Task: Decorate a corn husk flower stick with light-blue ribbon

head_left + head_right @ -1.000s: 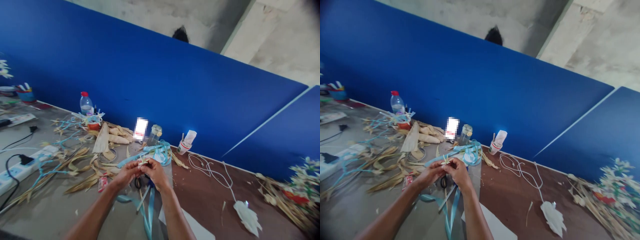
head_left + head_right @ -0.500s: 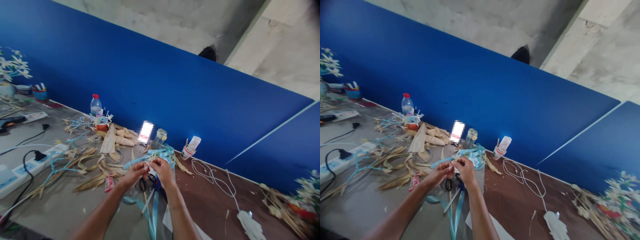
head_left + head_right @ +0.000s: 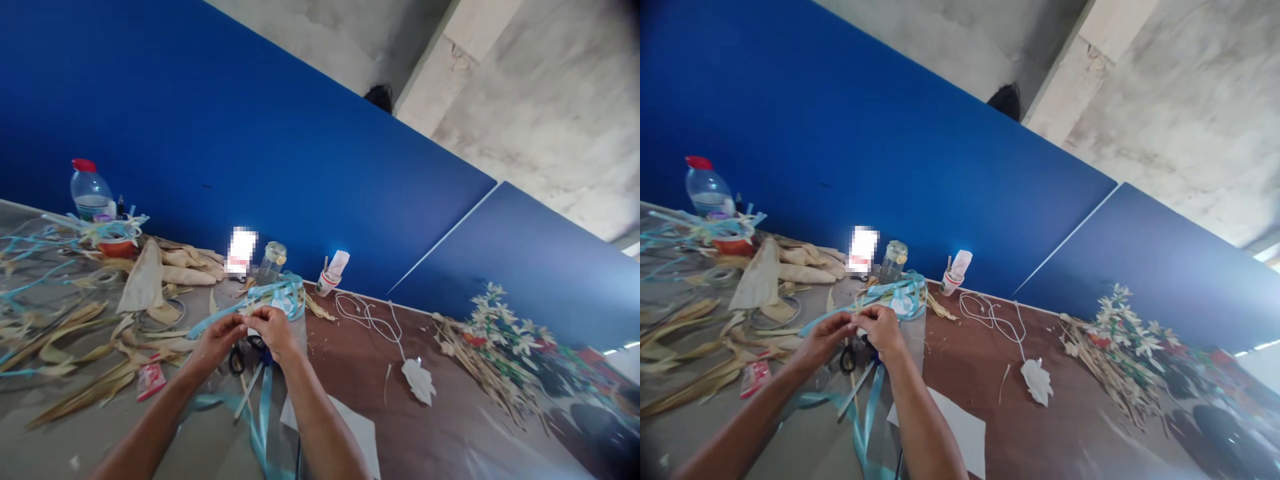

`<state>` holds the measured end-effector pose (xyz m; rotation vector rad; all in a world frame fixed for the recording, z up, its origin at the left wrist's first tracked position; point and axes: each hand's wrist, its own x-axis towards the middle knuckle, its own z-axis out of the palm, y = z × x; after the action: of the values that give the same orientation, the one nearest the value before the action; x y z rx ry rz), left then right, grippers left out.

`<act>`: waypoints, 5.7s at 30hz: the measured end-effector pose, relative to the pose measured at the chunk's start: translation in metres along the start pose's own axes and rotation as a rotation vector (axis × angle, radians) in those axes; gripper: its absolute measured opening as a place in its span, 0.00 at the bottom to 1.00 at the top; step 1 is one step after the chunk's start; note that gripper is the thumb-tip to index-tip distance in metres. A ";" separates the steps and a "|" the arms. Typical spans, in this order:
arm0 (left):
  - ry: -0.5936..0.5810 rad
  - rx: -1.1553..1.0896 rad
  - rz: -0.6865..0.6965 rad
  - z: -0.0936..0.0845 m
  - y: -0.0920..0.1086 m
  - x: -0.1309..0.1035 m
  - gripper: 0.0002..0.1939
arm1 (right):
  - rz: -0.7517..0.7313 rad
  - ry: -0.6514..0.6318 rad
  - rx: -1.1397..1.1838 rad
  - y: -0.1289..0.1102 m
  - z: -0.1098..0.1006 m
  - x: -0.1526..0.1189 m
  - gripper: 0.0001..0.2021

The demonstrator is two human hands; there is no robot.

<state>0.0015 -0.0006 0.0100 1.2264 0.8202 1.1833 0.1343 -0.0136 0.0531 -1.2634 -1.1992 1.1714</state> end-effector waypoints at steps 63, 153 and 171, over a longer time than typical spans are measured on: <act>0.196 -0.009 0.045 -0.010 0.000 0.004 0.13 | 0.030 -0.089 -1.406 0.027 -0.068 -0.062 0.26; 0.808 -0.287 0.226 -0.031 -0.003 0.016 0.11 | -0.361 0.169 -0.794 -0.032 -0.056 0.021 0.08; 0.544 -0.225 0.108 -0.023 -0.012 0.010 0.11 | -0.087 0.068 -1.229 0.016 0.011 0.091 0.14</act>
<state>-0.0150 0.0153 -0.0052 0.7759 0.9901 1.6854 0.1277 0.0779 0.0362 -2.0435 -1.9884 0.2085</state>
